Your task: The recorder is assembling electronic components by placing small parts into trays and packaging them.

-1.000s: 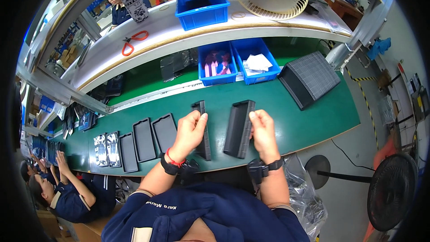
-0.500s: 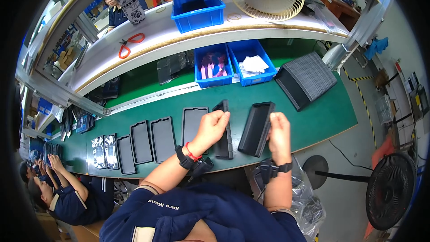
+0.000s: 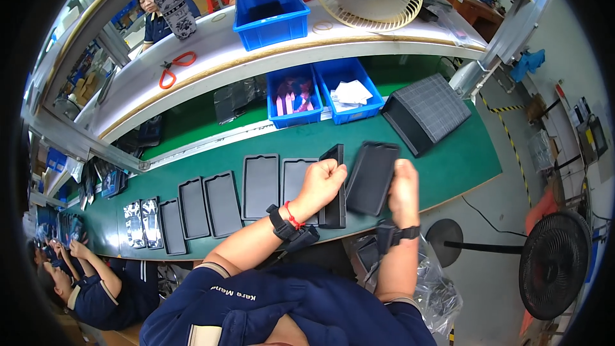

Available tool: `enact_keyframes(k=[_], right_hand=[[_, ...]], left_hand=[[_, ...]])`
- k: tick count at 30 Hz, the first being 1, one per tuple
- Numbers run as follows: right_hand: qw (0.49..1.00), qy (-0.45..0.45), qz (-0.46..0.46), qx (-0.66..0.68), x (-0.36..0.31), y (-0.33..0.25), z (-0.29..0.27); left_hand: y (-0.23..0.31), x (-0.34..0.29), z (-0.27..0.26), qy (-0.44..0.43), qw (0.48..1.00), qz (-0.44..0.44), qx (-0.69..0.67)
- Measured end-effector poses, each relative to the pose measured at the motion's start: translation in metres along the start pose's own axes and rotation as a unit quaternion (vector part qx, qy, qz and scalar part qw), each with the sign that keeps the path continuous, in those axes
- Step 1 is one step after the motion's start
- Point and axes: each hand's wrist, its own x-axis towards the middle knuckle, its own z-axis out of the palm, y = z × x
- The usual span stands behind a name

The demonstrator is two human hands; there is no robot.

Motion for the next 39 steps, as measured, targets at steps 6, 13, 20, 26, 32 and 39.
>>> enact_keyframes(k=[6, 13, 20, 26, 32, 39], right_hand=[[0.987, 0.029, -0.031, -0.156, 0.028, 0.015, -0.022], [0.740, 0.208, -0.388, -0.508, 0.058, -0.070, -0.023], [0.797, 0.150, -0.152, -0.565, 0.144, -0.060, -0.062], [0.812, 0.214, -0.082, -0.536, 0.146, -0.065, -0.019], [0.818, 0.221, -0.055, -0.529, 0.153, -0.074, -0.027], [0.822, 0.211, -0.047, -0.527, 0.176, -0.081, -0.048]], left_hand=[[-0.012, -0.008, 0.006, -0.128, 0.934, 0.070, 0.326], [-0.007, -0.002, -0.038, -0.180, 0.939, 0.049, 0.290], [0.049, 0.080, 0.021, -0.319, 0.941, 0.017, 0.112], [-0.005, 0.170, 0.122, -0.131, 0.991, -0.032, -0.005], [-0.009, 0.196, 0.156, -0.116, 0.985, -0.066, -0.105], [0.020, 0.166, 0.094, -0.199, 0.962, -0.101, -0.155]])
